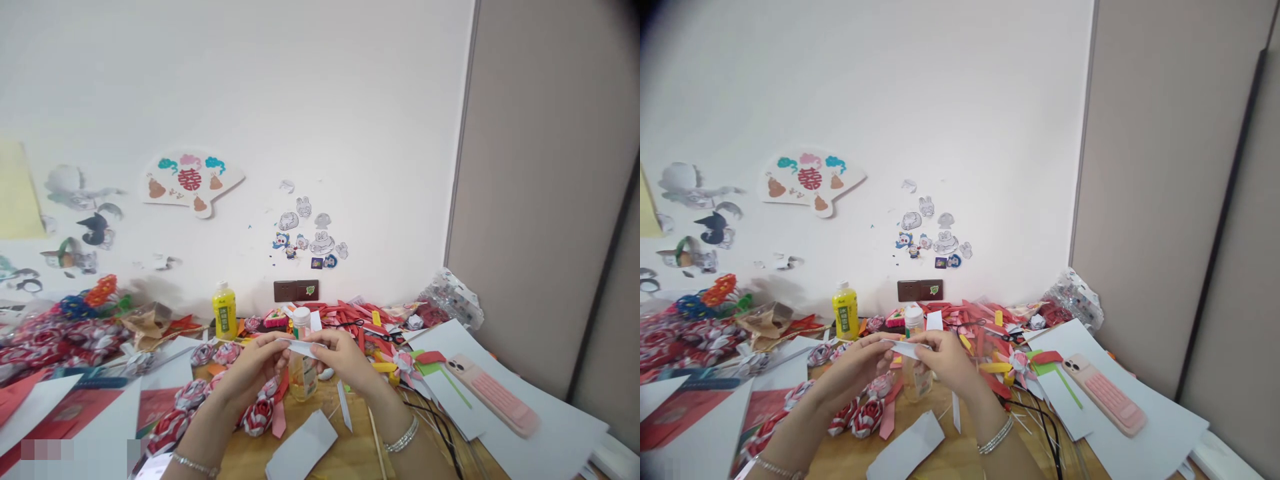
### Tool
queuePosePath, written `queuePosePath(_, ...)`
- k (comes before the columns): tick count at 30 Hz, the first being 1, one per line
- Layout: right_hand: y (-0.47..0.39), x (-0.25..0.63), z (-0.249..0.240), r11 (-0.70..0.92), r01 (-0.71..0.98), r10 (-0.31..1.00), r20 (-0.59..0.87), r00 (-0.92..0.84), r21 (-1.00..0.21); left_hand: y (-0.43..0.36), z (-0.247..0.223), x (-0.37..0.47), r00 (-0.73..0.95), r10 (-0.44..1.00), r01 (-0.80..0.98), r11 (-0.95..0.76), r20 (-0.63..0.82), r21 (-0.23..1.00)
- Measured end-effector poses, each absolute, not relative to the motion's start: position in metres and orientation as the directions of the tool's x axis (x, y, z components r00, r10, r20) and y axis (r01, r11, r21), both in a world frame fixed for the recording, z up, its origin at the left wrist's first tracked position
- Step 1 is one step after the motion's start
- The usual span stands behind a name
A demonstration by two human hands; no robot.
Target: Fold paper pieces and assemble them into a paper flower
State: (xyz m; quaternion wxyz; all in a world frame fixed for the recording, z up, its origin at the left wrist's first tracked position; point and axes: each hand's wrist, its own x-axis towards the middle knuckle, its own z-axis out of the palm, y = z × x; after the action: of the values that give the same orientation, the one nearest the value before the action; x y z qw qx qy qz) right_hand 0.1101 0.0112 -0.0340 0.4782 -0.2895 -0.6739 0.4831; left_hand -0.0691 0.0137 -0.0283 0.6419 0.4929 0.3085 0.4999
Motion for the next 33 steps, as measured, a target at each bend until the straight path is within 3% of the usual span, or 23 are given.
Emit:
queuePosePath(5,0.011,0.101,-0.038,0.4,-0.082,0.834,0.4,-0.38,-0.913,0.016,-0.026,-0.07,0.256,0.963,-0.494,0.06,0.079,0.867)
queuePosePath(12,0.007,0.093,-0.038,0.511,0.131,0.849,0.475,-0.232,-0.849,0.017,-0.026,-0.066,0.163,0.968,-0.448,-0.1,0.192,0.888)
queuePosePath(21,0.002,0.081,-0.04,0.516,0.06,0.85,0.502,-0.159,-0.854,0.01,-0.035,-0.038,0.085,0.952,-0.436,-0.229,0.293,0.87)
queuePosePath(26,-0.003,0.076,-0.041,0.514,0.22,0.857,0.509,-0.084,-0.829,0.011,-0.034,-0.042,0.024,0.948,-0.46,-0.273,0.319,0.845)
queuePosePath(33,-0.012,0.071,-0.04,0.594,0.244,0.805,0.559,-0.2,-0.767,0.005,-0.028,-0.043,-0.134,0.943,-0.545,-0.327,0.304,0.772)
